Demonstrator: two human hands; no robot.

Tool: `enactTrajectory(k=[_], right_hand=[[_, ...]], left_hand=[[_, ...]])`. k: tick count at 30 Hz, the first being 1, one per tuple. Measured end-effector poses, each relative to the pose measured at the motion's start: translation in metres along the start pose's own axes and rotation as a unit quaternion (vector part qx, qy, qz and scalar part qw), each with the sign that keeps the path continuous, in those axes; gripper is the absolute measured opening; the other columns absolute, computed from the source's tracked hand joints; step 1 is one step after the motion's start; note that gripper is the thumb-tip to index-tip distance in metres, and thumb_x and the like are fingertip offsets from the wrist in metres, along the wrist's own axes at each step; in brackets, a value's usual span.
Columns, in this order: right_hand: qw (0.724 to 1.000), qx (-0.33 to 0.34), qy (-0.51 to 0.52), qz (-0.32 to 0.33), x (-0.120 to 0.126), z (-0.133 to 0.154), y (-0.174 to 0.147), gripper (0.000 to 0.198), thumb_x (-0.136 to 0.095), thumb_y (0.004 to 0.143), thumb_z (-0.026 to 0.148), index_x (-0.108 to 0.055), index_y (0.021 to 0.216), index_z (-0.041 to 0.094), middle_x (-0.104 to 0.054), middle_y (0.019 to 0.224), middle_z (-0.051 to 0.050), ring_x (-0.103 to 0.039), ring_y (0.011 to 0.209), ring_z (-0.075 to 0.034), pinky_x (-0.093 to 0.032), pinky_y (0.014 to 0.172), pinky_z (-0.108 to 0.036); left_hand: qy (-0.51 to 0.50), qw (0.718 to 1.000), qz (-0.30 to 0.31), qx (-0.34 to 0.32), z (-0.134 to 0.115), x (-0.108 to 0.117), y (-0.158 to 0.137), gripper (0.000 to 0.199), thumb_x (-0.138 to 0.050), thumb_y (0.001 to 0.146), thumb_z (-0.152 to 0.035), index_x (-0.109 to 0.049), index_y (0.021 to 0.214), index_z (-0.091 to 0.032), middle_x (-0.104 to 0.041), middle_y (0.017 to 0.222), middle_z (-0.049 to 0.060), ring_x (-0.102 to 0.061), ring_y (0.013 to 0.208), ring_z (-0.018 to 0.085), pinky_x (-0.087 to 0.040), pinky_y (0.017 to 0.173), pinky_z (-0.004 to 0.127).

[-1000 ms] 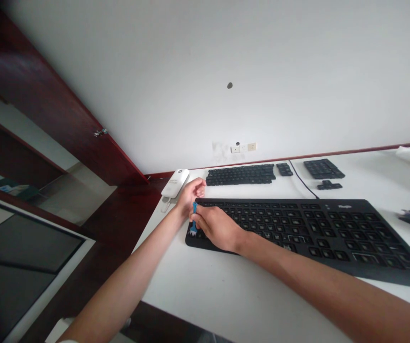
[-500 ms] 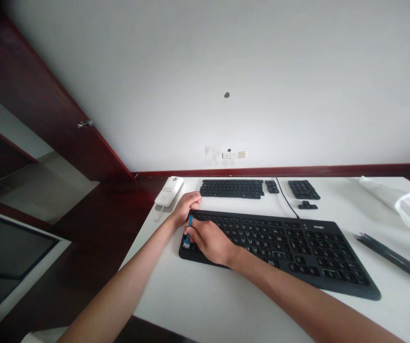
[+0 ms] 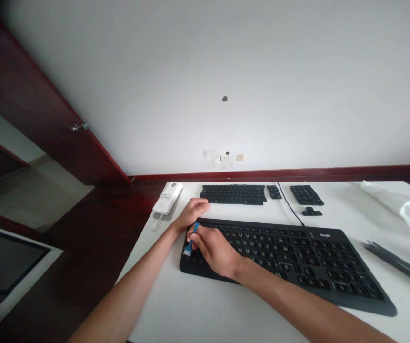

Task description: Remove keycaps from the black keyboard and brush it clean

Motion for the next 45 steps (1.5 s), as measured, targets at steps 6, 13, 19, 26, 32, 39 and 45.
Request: enactTrajectory(k=[6, 13, 19, 26, 32, 39, 45], right_hand=[[1.0, 0.002, -0.007, 0.0, 0.001, 0.002, -0.001, 0.036, -0.035, 0.113, 0.04, -0.06, 0.097, 0.019, -0.066, 0.089, -0.005, -0.064, 0.08, -0.018, -0.051, 0.078, -0.031], [1.0, -0.006, -0.004, -0.012, 0.004, 0.002, 0.002, 0.034, -0.036, 0.113, 0.041, -0.061, 0.101, 0.02, -0.066, 0.086, -0.004, -0.064, 0.079, -0.018, -0.051, 0.079, -0.031], [0.999, 0.002, -0.036, 0.007, 0.003, 0.002, 0.003, 0.036, -0.037, 0.112, 0.041, -0.061, 0.095, 0.02, -0.066, 0.088, -0.005, -0.063, 0.082, -0.018, -0.051, 0.081, -0.032], [0.999, -0.019, -0.026, 0.013, 0.003, -0.004, 0.003, 0.038, -0.04, 0.112, 0.041, -0.061, 0.088, 0.019, -0.071, 0.083, -0.004, -0.066, 0.077, -0.018, -0.052, 0.078, -0.032], [0.999, 0.028, -0.043, 0.012, 0.011, 0.0, 0.001, 0.037, -0.038, 0.112, 0.041, -0.064, 0.096, 0.019, -0.072, 0.091, -0.007, -0.067, 0.084, -0.019, -0.054, 0.08, -0.033], [0.999, 0.03, -0.028, 0.036, 0.016, 0.001, 0.004, 0.036, -0.04, 0.112, 0.04, -0.065, 0.099, 0.019, -0.071, 0.087, -0.005, -0.067, 0.084, -0.018, -0.053, 0.084, -0.032], [0.999, 0.033, 0.001, 0.036, 0.015, 0.002, 0.005, 0.035, -0.042, 0.112, 0.04, -0.066, 0.099, 0.019, -0.072, 0.087, -0.004, -0.068, 0.087, -0.018, -0.053, 0.087, -0.031]], left_hand=[[0.003, 1.0, 0.0, -0.017, 0.004, 0.0, 0.004, 0.051, -0.059, 0.093, -0.052, -0.031, 0.065, -0.02, -0.025, 0.065, -0.005, -0.024, 0.062, 0.01, -0.02, 0.057, 0.028], [0.013, 0.999, -0.038, -0.013, 0.01, 0.003, 0.003, 0.046, -0.059, 0.093, -0.052, -0.042, 0.067, -0.018, -0.033, 0.064, -0.005, -0.03, 0.061, 0.01, -0.024, 0.057, 0.027], [0.106, 0.988, -0.112, -0.021, 0.007, 0.003, -0.008, 0.041, -0.056, 0.094, -0.044, -0.043, 0.066, -0.018, -0.037, 0.061, -0.005, -0.034, 0.061, 0.01, -0.028, 0.058, 0.026], [0.191, 0.978, -0.07, -0.053, 0.004, 0.001, -0.032, 0.015, -0.058, 0.09, -0.025, -0.072, 0.094, -0.02, -0.07, 0.092, 0.002, -0.062, 0.085, 0.016, -0.047, 0.08, 0.027], [0.216, 0.975, -0.003, -0.04, 0.007, 0.005, -0.03, 0.017, -0.064, 0.089, -0.028, -0.078, 0.096, -0.02, -0.075, 0.098, 0.004, -0.067, 0.091, 0.02, -0.05, 0.085, 0.031], [0.199, 0.977, 0.032, -0.064, 0.006, 0.011, -0.025, 0.018, -0.069, 0.09, -0.032, -0.08, 0.096, -0.02, -0.077, 0.1, 0.006, -0.069, 0.092, 0.019, -0.05, 0.084, 0.029], [0.217, 0.974, 0.021, -0.06, 0.005, 0.01, -0.024, 0.018, -0.068, 0.09, -0.033, -0.08, 0.093, -0.02, -0.076, 0.097, 0.004, -0.068, 0.09, 0.018, -0.048, 0.082, 0.029]])
Point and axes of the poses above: each hand's wrist, its own y-axis towards the middle knuckle, its own x-axis out of the back of the hand, z = x × y, the point moved 5 cm from there along y, towards the middle knuckle
